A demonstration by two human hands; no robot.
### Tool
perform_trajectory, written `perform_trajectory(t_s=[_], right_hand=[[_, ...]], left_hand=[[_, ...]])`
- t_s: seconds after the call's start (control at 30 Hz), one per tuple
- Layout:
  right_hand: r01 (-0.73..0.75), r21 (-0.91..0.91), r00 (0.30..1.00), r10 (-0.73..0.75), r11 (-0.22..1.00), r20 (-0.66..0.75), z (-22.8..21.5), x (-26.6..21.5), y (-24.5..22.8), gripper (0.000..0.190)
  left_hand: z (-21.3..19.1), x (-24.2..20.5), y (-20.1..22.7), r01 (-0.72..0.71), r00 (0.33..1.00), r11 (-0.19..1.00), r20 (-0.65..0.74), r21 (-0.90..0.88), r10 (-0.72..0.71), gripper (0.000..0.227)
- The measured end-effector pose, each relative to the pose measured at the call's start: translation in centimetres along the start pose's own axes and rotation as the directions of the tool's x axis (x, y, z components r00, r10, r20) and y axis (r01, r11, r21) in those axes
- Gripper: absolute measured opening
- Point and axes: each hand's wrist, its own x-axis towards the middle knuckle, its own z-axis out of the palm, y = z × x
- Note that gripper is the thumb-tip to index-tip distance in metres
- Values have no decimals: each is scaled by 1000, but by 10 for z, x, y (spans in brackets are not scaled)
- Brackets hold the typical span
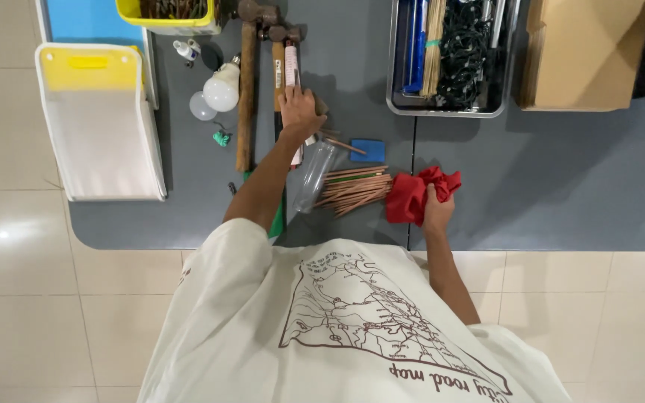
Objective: The person wipes various items on a gray table with a red cloth, including metal rods, wooden sticks, tangled wires, and a small metal object. They place the cleaned items into a metal tray on the table.
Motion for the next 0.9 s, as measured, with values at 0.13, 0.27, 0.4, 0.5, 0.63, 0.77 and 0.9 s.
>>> perform_trajectory(t_s=[0.13,0.27,0.4,0.5,0.63,0.77,0.9], right_hand=[[-11,49,1000,11,999,7,-7,4,10,41],[-36,54,998,33,998,57,-7,5,8,46],[2,-27,1000,-1,1000,17,-6,12,16,63],[56,206,990,-81,977,118,-5,14,5,67],[24,128,974,-52,991,221,7,-27,-92,55],[329,117,837,-347,937,424,30,-81,-181,44],[636,106,605,-579,764,546,67,-129,-198,31]], left_hand=[[-54,-15,19,15,1000,981,-13,-194,-18,69],[-78,-34,21,127,982,486,179,-865,62,57],[-75,-68,17,150,957,-220,86,-964,278,52],[-72,-97,17,196,917,-488,-17,-850,398,45],[-72,-122,16,208,905,-565,-62,-798,420,42],[-52,-139,17,198,918,-483,-12,-853,397,49],[-47,-164,38,254,918,-328,121,-910,377,60]])
